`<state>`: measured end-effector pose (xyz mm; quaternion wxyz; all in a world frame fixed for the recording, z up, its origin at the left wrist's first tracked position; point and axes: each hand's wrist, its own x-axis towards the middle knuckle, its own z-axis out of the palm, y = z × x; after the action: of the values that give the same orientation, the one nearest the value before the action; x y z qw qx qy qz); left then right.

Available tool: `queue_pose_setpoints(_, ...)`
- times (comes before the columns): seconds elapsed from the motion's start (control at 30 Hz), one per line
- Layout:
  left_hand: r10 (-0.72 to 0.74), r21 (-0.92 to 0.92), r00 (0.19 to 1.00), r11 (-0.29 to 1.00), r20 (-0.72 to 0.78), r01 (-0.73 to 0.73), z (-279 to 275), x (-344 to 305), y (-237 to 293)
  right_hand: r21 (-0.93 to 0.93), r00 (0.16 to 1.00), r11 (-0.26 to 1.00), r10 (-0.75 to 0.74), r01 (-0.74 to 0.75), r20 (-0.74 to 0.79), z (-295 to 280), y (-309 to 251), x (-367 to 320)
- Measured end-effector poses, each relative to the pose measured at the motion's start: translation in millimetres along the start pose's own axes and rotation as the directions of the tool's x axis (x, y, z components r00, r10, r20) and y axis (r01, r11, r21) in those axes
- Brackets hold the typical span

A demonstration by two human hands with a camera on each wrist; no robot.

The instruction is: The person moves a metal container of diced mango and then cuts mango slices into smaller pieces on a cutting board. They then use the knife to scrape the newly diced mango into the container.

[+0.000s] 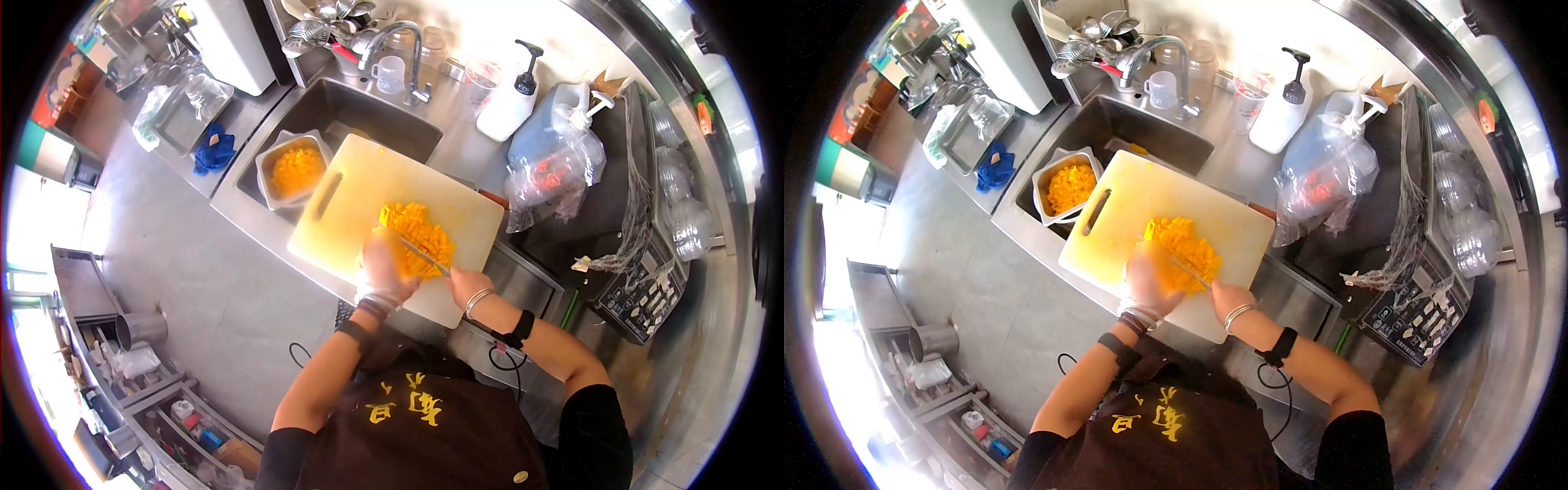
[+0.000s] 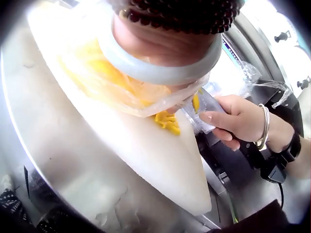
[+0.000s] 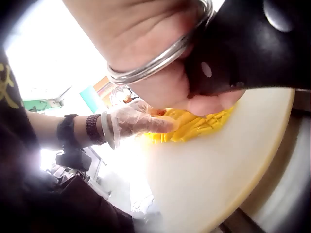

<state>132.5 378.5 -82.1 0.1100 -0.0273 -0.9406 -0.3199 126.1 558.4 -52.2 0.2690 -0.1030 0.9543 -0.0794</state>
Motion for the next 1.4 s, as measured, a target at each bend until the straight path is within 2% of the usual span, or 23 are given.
queue_pose_setpoints(0.13,0.007,-0.022,1.0,1.0,0.019,-0.007,1,1,-2,-0.07,0.999,0.997,0.042,-0.042,0.005,36,9,14)
queue_pose_setpoints(0.2,-0.064,0.139,0.996,0.989,0.063,0.054,2,-1,-2,-0.053,1.0,0.998,0.021,-0.021,-0.007,51,7,26)
queue_pose_setpoints(0.23,-0.065,0.139,0.996,0.989,0.065,0.055,2,-1,-2,-0.035,1.0,0.999,0.002,-0.002,-0.024,54,5,29)
queue_pose_setpoints(0.3,-0.13,0.142,0.979,0.984,0.16,0.108,-2,1,-2,-0.011,1.0,1.0,0.008,-0.008,-0.005,45,2,30)
queue_pose_setpoints(0.4,-0.039,0.06,0.988,0.998,0.147,0.031,-10,1,-2,0.022,1.0,1.0,-0.006,0.006,0.001,35,4,28)
queue_pose_setpoints(0.57,-0.028,0.019,0.991,0.999,0.132,0.026,-24,-6,-4,0.07,0.996,0.995,-0.068,0.072,-0.056,2,-3,-1)
queue_pose_setpoints(0.73,-0.086,0.054,0.98,0.996,0.177,0.078,-5,-14,-14,-0.038,0.998,0.999,0.031,-0.03,0.045,7,-6,-7)
queue_pose_setpoints(0.83,-0.09,0.019,0.98,0.996,0.178,0.088,-4,-16,-15,-0.048,0.997,0.997,0.07,-0.068,0.035,26,-9,1)
queue_pose_setpoints(0.9,0.022,-0.017,1.0,1.0,-0.006,-0.023,0,-14,-16,-0.019,0.998,0.998,0.067,-0.066,0.007,44,-9,17)
queue_pose_setpoints(0.93,0.022,-0.017,1.0,1.0,-0.005,-0.022,0,-14,-17,0.009,0.998,0.998,0.064,-0.064,-0.02,50,-9,21)
queue_pose_setpoints(1.03,0.019,0.006,0.999,1.0,0.046,-0.02,-15,-10,-11,-0.038,0.999,0.999,0.026,-0.025,0.024,48,-7,28)
queue_pose_setpoints(1.1,-0.049,-0.019,0.977,0.998,0.206,0.054,-35,-5,-1,0.005,1.0,1.0,-0.009,0.009,0.014,38,-3,27)
queue_pose_setpoints(1.13,-0.049,-0.019,0.978,0.998,0.204,0.054,-36,-7,-3,0.048,0.999,0.998,-0.046,0.046,0.004,33,-2,25)
queue_pose_setpoints(1.2,-0.082,0.002,0.996,0.997,0.044,0.082,-39,-11,-6,0.063,0.996,0.995,-0.078,0.08,-0.029,19,-4,11)
queue_pose_setpoints(1.23,-0.084,0.004,0.995,0.996,0.045,0.084,-37,-12,-10,0.079,0.993,0.991,-0.104,0.108,-0.062,12,-5,4)
queue_pose_setpoints(1.3,-0.119,0.089,0.991,0.988,-0.055,0.124,-28,-14,-20,0.045,0.992,0.992,-0.118,0.119,-0.036,0,-8,-5)
queue_pose_setpoints(1.4,-0.197,0.071,0.979,0.977,-0.044,0.2,-16,-11,-27,-0.005,0.992,0.992,-0.125,0.125,0.002,0,-7,-7)
